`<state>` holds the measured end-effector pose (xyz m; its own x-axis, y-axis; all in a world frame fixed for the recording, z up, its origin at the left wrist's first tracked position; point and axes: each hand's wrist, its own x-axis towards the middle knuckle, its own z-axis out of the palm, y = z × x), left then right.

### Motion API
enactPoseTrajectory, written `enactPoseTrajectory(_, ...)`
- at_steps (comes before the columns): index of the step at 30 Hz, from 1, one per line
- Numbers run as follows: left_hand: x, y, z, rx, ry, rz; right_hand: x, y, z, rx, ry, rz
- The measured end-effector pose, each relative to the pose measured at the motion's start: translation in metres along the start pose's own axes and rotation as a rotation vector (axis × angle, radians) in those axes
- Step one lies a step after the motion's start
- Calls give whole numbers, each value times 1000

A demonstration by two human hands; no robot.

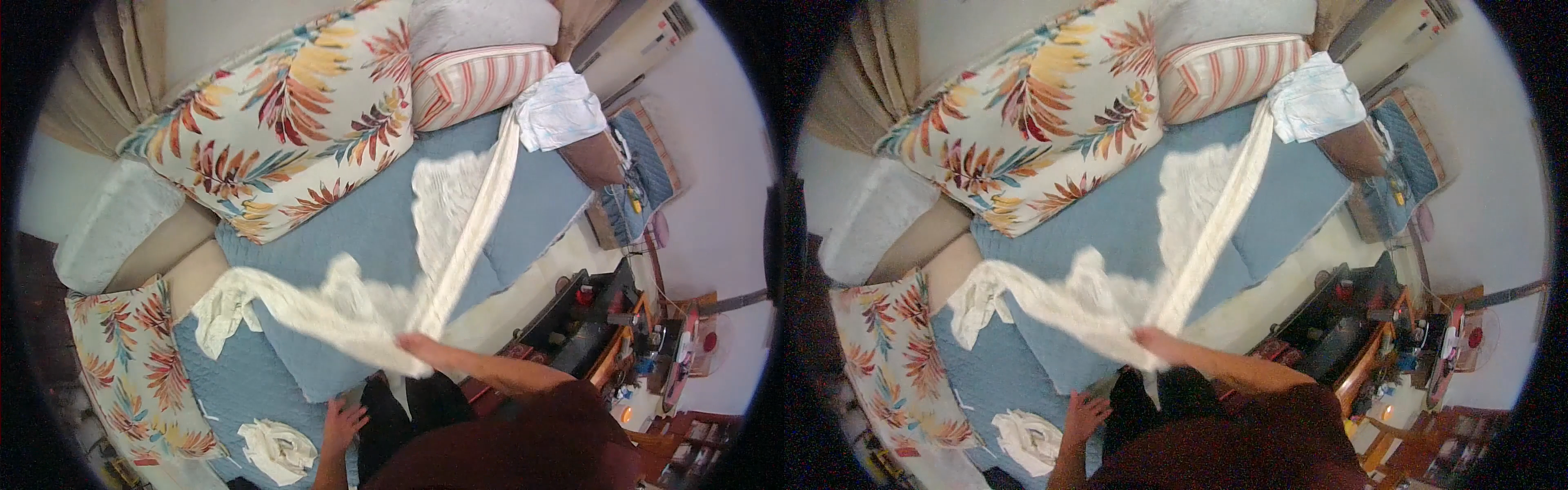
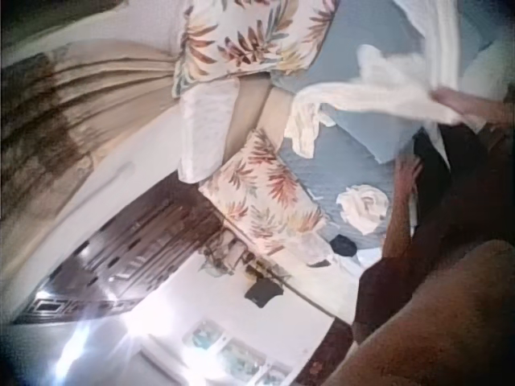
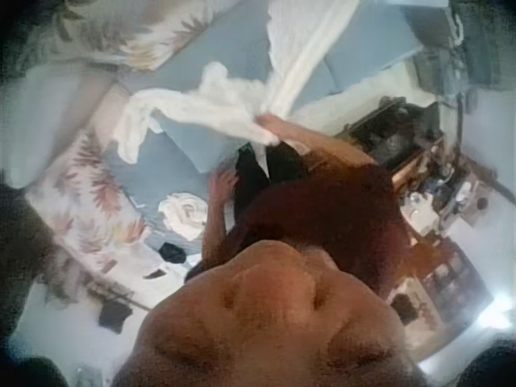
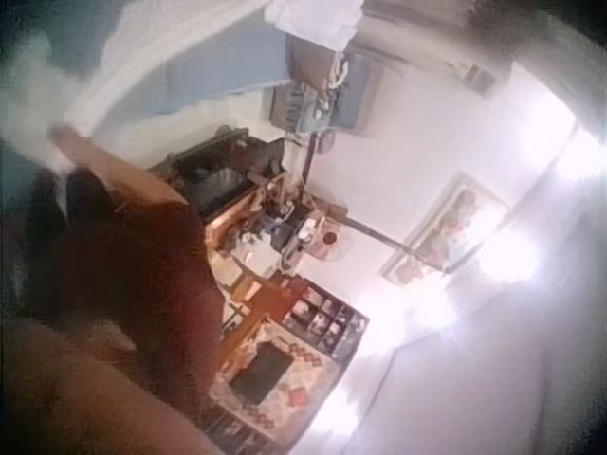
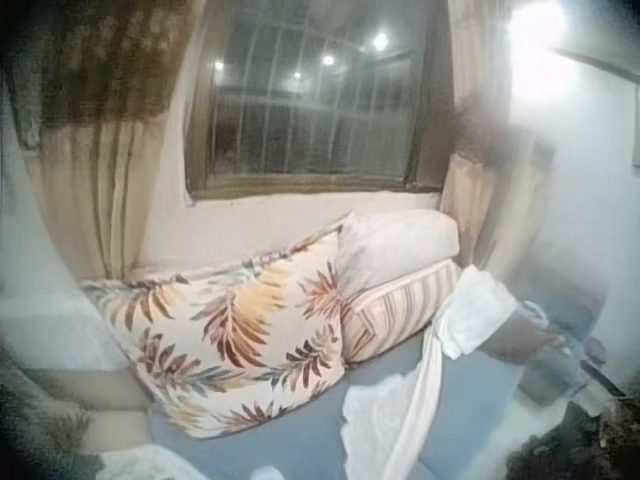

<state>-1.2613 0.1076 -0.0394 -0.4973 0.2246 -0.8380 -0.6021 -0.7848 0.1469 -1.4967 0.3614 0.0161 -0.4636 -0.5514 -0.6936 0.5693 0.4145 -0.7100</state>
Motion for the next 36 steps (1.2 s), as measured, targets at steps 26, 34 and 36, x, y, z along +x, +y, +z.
enactPoseTrajectory(26,82,186,239,2751,690,1169,-279,-3,-19,319,261,-334)
enactPoseTrajectory(34,-37,74,146,2547,78,-153,-279,99,-90,11,292,-140)
enactPoseTrajectory(36,-60,67,281,2307,187,398,-276,73,-102,-12,284,-97)
